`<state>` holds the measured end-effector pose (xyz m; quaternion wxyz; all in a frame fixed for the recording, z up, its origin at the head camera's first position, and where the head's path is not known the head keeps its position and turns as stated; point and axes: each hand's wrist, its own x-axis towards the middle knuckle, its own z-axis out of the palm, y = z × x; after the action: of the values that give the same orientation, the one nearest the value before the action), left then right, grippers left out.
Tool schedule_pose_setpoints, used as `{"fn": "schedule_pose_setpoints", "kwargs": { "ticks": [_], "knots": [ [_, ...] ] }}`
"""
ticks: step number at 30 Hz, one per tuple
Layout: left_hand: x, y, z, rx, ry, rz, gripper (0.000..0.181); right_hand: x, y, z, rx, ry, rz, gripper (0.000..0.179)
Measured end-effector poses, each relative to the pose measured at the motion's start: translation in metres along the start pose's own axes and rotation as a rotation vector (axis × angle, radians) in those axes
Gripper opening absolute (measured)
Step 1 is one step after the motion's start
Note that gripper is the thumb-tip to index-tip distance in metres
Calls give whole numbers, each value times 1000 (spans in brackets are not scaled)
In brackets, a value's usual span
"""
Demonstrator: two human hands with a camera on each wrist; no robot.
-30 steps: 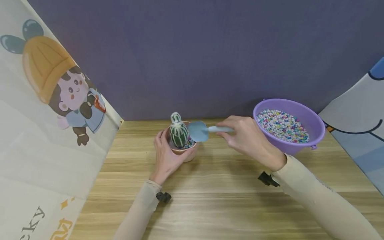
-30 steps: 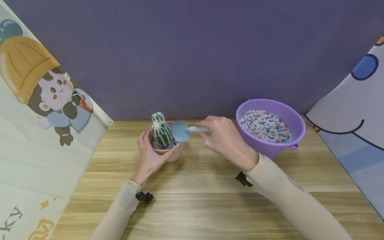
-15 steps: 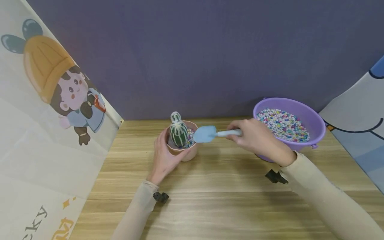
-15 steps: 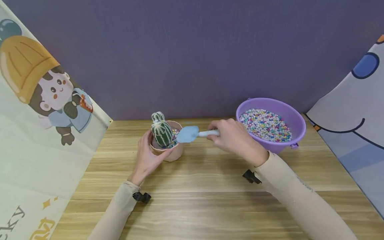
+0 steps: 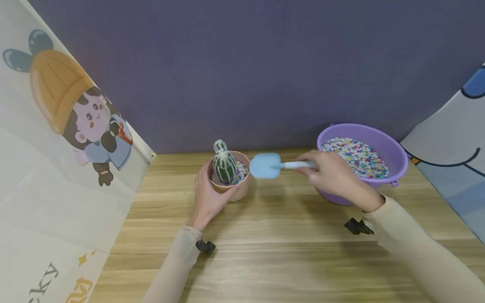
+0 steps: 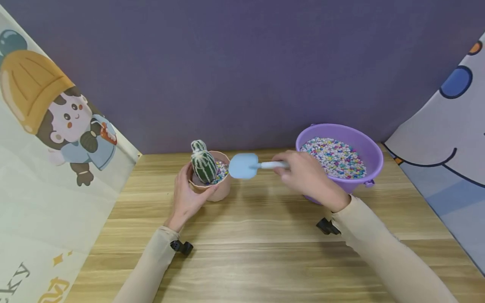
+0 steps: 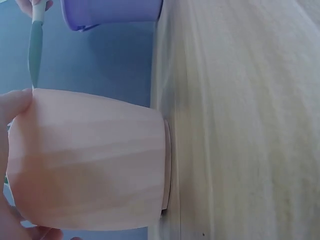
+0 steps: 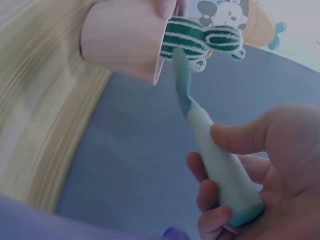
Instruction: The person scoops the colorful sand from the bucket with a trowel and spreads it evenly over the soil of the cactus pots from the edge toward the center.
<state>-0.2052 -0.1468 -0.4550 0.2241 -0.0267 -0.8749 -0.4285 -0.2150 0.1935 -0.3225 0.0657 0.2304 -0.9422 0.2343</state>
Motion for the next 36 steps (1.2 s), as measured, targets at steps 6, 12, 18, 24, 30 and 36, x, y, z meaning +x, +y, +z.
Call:
{"fn": "schedule_pose_setpoints", "kwargs": {
  "ticks": [6,12,18,24,30,36],
  "knots": [
    [-4,3,5,-113,266,194,89,-10,17,-6,57,78,-2,25],
    [-4,14,9,-226,485,476,46,-22,34,-12,57,175,-20,25],
    [-6,30,17,-258,458,600,27,-34,48,-21,54,225,35,26],
    [-7,44,26,-273,424,684,22,-42,63,-29,43,275,80,24],
    [-7,52,34,-305,384,756,21,-50,78,-33,69,322,110,26],
    [-5,64,48,-304,309,755,22,-59,90,-36,68,359,166,29]
  ]
}}
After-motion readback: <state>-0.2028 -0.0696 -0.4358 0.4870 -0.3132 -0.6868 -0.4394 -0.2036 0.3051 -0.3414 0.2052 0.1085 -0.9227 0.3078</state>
